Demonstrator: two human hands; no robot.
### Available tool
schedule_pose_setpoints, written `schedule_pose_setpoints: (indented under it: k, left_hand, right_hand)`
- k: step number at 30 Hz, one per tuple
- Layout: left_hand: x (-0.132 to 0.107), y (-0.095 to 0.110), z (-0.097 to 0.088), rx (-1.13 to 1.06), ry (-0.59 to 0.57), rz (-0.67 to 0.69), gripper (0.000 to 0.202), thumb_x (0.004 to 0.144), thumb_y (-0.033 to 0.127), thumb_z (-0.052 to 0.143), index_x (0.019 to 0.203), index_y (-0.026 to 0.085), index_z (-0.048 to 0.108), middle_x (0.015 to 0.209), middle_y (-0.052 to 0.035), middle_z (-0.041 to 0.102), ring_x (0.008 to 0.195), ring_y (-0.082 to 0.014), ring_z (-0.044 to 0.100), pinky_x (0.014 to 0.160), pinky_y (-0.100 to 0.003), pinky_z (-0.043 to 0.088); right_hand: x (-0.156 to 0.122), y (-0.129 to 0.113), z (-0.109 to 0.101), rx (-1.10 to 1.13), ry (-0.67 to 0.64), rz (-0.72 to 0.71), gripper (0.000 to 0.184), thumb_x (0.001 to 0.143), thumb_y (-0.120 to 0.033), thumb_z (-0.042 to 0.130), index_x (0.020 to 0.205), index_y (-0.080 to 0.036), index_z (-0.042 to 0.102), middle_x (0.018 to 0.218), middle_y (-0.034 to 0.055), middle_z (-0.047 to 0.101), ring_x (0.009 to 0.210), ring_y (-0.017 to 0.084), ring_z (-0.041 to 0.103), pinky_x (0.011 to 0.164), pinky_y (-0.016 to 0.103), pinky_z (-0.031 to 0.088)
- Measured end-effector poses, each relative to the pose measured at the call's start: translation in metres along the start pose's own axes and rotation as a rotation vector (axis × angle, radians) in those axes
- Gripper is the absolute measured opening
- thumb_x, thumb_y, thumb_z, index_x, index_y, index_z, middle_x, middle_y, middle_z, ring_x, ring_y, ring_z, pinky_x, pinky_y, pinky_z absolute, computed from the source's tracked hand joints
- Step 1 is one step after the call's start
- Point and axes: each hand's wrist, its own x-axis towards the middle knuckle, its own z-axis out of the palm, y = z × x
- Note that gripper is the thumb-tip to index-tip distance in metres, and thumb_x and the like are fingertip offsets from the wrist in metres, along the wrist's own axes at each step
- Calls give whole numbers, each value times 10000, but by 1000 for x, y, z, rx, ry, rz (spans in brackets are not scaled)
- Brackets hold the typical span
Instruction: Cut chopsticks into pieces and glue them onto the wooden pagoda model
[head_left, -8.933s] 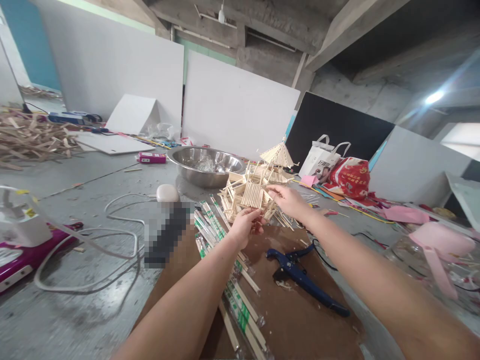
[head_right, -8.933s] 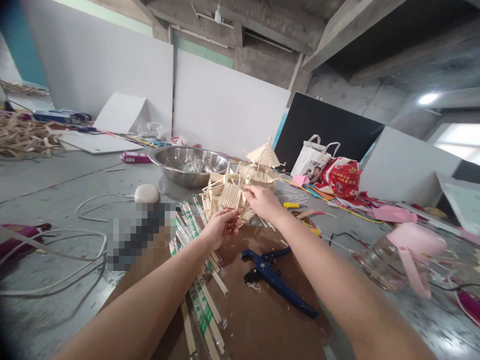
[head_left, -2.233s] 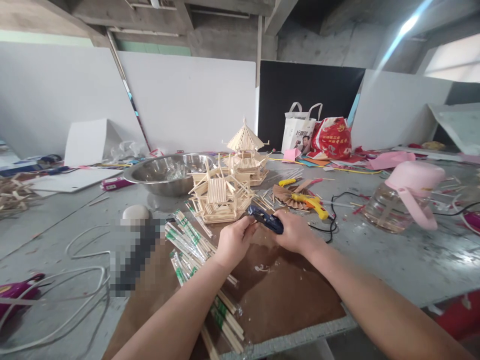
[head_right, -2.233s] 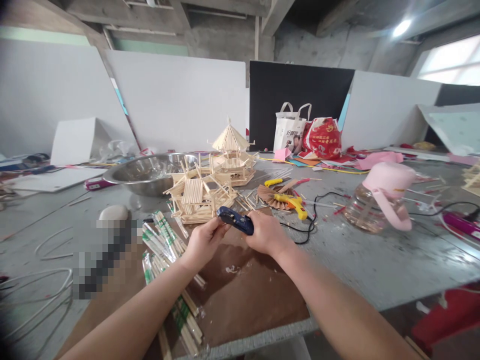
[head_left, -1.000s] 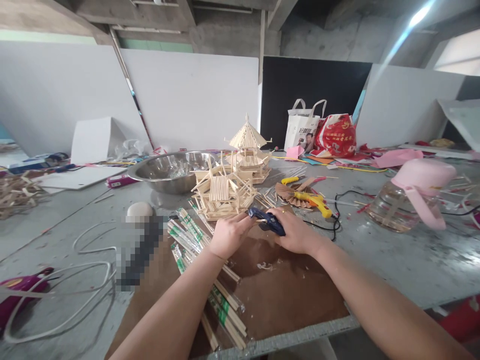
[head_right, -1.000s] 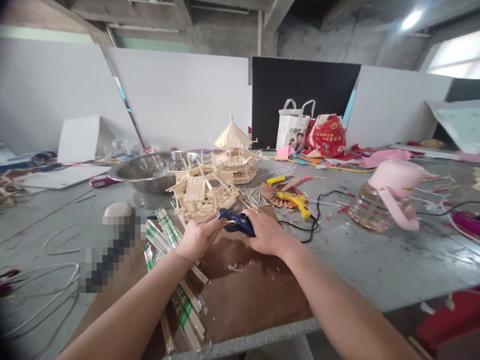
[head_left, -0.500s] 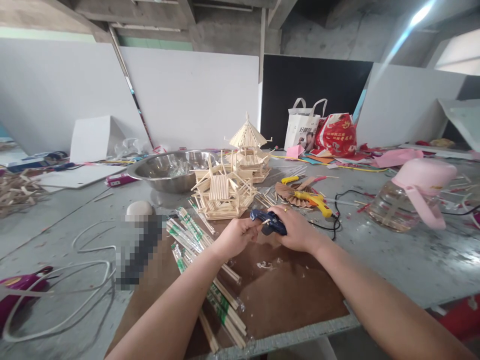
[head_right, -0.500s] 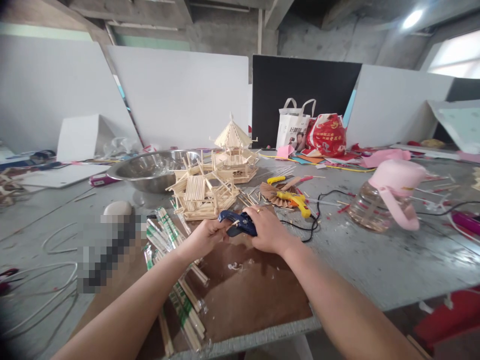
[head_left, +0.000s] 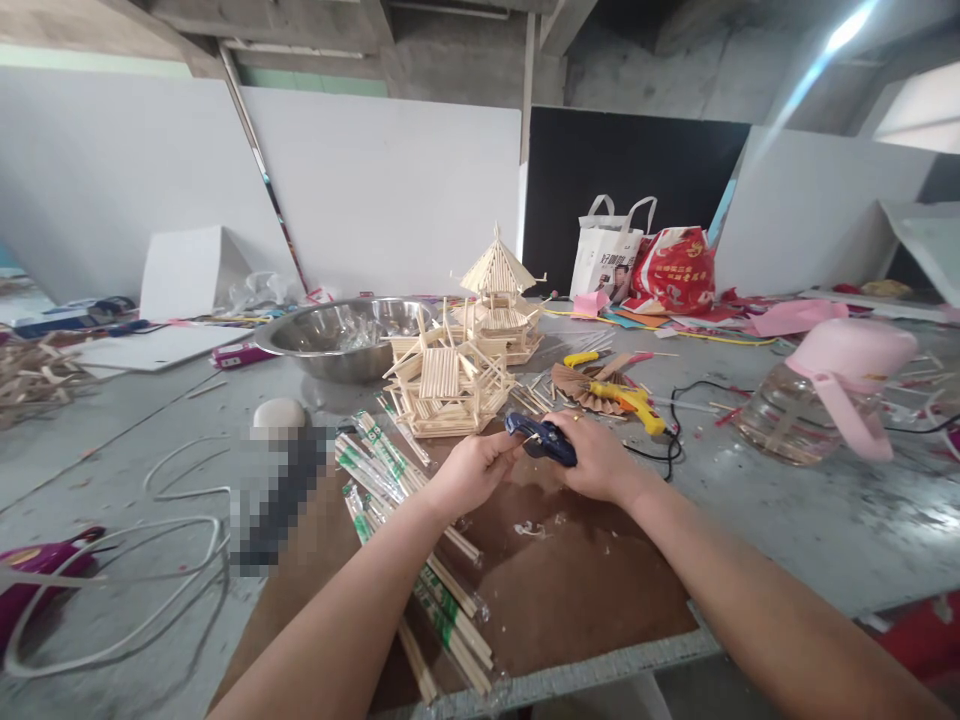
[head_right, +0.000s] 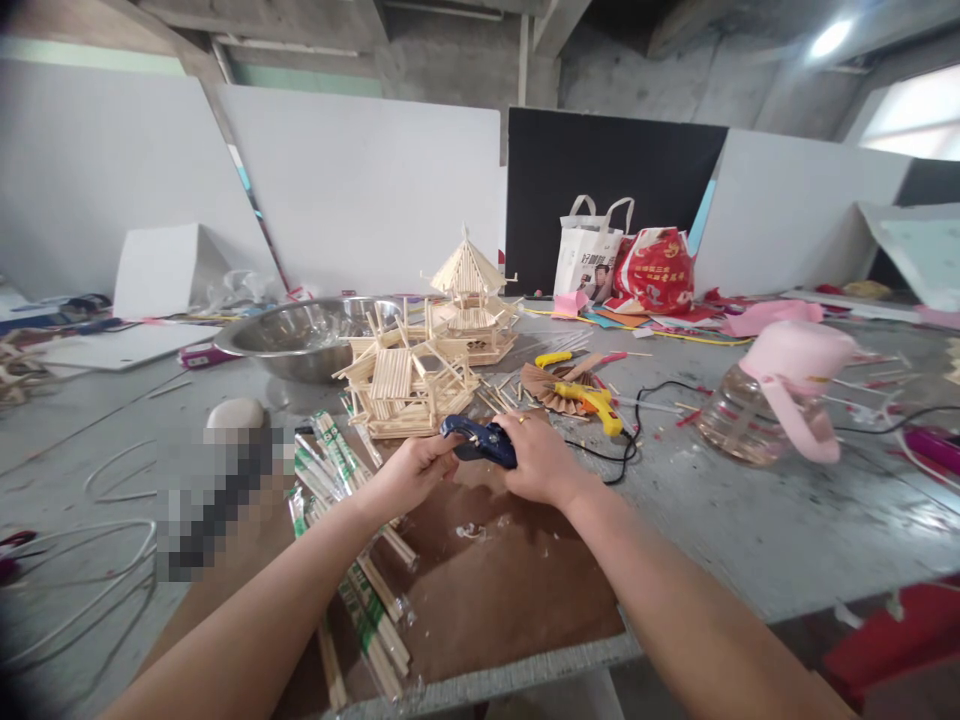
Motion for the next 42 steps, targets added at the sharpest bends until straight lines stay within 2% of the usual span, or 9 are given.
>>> schedule_pose_setpoints:
  k: [4, 9, 11, 15, 19, 24, 29, 36, 42]
  left_hand:
    - [0, 1, -1, 83, 36, -21, 293, 830, 295, 319, 767, 159, 571, 512, 28, 471, 469, -76, 427, 487, -172, 338]
    - [0, -3, -2, 181, 164, -80, 303, 839, 316, 315, 707, 175, 548, 549, 10, 512, 517, -96, 479, 524, -183, 357]
    - [0, -8, -2, 240, 191, -133, 290, 840, 313, 315, 737, 187, 555, 570, 2, 546, 530, -107, 505, 532, -190, 364]
    - [1, -20, -3, 432, 165, -331, 259, 825, 294, 339, 793, 212, 582, 679, -34, 621, 613, -156, 565, 533, -220, 366]
    - [3, -24, -6, 495, 68, -463, 277, 823, 324, 334, 822, 212, 587, 739, -51, 636, 674, -184, 582, 550, -241, 369]
    - [4, -20, -5, 440, 7, -416, 287, 834, 313, 292, 808, 209, 559, 729, -35, 625, 702, -175, 570, 590, -244, 375]
    - [3, -19, -3, 398, 47, -332, 283, 834, 320, 288, 764, 197, 532, 694, -29, 599, 672, -167, 554, 589, -240, 367]
    - [2, -13, -2, 304, 171, -236, 289, 839, 345, 283, 734, 192, 505, 600, 2, 525, 564, -128, 497, 546, -215, 348]
    - [1, -6, 3, 172, 186, -122, 296, 845, 338, 278, 720, 184, 498, 551, 25, 461, 520, -101, 448, 522, -195, 345]
  right_hand:
    - [-1, 3, -2, -4, 45, -39, 413, 635, -199, 512, 1040, -154, 444, 994, 112, 554, 937, 232, 503, 799, 347, 392]
    - [-2, 7, -12, -166, 445, 42, 556, 681, -193, 482, 1204, -140, 300, 1143, 159, 440, 1100, 270, 368, 936, 434, 263]
    - [-1, 10, -13, -283, 375, 45, 574, 653, -139, 484, 1206, -130, 329, 1123, 164, 445, 1085, 290, 370, 965, 496, 161]
    - [3, 16, -12, -451, 18, 10, 555, 586, -39, 469, 1125, -172, 459, 1013, 129, 509, 972, 277, 440, 939, 546, 115]
    - [3, 18, -12, -565, 83, 164, 576, 637, -81, 480, 1198, -179, 399, 1091, 131, 476, 1014, 278, 406, 930, 531, 113]
    - [-1, 19, -8, -677, -210, 195, 515, 668, -50, 434, 1161, -196, 455, 1062, 144, 519, 1008, 273, 421, 896, 532, 114]
    - [2, 20, -8, -683, -90, 239, 603, 671, -71, 445, 1245, -232, 361, 1102, 137, 495, 1013, 270, 413, 897, 534, 107]
    - [2, 17, -1, -611, -82, 178, 630, 625, -93, 497, 1224, -253, 385, 1080, 120, 506, 984, 265, 428, 900, 540, 116]
    - [2, 13, 2, -333, 94, 91, 554, 601, -197, 535, 1143, -145, 432, 1024, 134, 538, 966, 270, 460, 901, 456, 229]
